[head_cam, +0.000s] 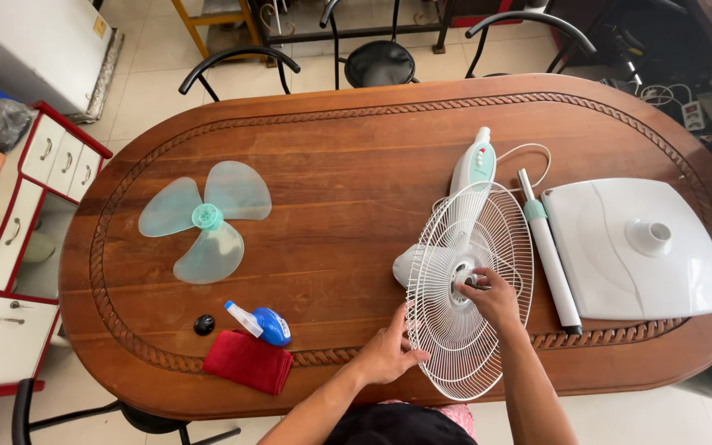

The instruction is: The person disassembles a standing electric fan on a wooden table. They remove the fan head from the base, detach the stand, and then remove the front grille, fan blades, and central hub components, placing each part on the table.

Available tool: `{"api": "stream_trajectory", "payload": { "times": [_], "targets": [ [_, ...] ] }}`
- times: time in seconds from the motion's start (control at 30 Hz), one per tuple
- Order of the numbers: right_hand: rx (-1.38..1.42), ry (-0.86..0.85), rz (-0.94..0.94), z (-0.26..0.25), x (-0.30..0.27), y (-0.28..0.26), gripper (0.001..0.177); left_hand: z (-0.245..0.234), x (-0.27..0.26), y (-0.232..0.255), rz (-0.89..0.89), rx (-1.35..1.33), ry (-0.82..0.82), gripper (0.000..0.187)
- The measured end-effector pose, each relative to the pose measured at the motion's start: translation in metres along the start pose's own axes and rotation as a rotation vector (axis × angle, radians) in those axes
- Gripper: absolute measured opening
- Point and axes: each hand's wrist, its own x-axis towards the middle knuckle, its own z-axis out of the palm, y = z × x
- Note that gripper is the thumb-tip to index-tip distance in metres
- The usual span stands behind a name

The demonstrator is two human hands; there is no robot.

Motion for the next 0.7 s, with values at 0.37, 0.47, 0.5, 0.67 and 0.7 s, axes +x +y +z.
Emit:
{"api": "stream_trajectory", "payload": {
  "times": [0.37, 0.47, 0.5, 0.67, 0.7],
  "targets": [
    [-0.359, -0.043, -0.394, -0.007, -0.004, -0.005, 0.062, -0.006, 0.011, -0.007, 0.012, 0.039, -0.047, 0.107],
    [-0.433, -0.02, -0.488, -0.006, -0.005, 0.003, 0.058, -0.004, 0.01, -0.014, 0.027, 0.059, -0.048, 0.108],
    [-0.336, -0.012, -0.492, -0.006, -0.006, 0.005, 0.058, -0.005, 0.01, -0.015, 0.033, 0.049, -0.046, 0.108],
    [0.131, -0.008, -0.186, -0.006, 0.002, -0.007, 0.066, -0.004, 0.006, -0.008, 0.039, -0.042, -0.019, 0.106],
    [0.06, -0.061, -0.063, -0.009, 0.003, -0.01, 0.068, -0.003, 0.007, -0.009, 0.071, -0.083, -0.005, 0.104]
  ]
}}
